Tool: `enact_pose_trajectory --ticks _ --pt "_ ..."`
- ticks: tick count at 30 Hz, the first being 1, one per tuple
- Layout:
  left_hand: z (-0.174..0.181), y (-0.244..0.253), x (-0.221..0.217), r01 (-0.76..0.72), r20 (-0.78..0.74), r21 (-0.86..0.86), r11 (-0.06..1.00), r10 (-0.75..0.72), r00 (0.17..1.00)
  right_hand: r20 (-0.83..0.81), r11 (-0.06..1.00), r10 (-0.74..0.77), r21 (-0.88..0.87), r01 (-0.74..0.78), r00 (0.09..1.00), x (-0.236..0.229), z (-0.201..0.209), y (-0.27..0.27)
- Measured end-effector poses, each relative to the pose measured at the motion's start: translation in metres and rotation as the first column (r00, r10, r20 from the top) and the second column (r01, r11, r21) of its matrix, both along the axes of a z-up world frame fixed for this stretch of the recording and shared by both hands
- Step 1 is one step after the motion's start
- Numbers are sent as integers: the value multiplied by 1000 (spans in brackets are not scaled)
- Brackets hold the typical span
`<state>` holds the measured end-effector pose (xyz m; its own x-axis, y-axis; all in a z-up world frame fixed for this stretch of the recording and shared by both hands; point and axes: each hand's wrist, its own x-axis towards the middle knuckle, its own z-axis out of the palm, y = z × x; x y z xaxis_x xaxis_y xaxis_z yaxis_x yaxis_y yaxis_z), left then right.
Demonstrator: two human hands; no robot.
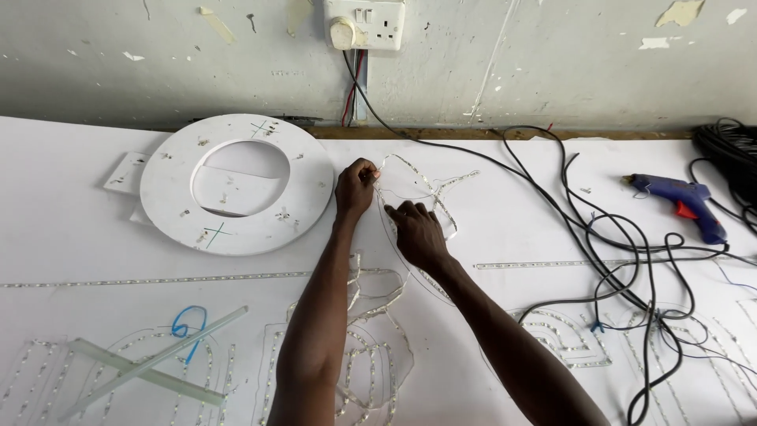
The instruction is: The person uses a soldering iron to connect wires on a white board with LED strips arranged in letter shapes. They then pick up and arrange flexible LED strips along the outlines of the letters on the board.
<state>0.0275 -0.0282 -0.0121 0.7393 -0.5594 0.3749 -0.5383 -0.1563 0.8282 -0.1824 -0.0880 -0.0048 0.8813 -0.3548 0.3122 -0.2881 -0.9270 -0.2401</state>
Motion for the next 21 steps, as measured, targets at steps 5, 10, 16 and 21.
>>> enact_pose_trajectory --ticks 5,10,16,21 --pt "-10 -6 8 41 35 -100 994 -38 999 2 999 -35 3 35 999 14 -4 -4" --pt "-13 -4 6 -14 115 -123 992 28 993 6 998 -46 40 46 999 9 -12 -5" --pt "-31 -17 24 -46 186 -68 997 58 981 -83 999 -3 33 5 997 13 7 -6" --pt "-29 -15 22 -89 213 -6 996 88 973 -132 1000 7 -29 -11 991 9 5 -6"
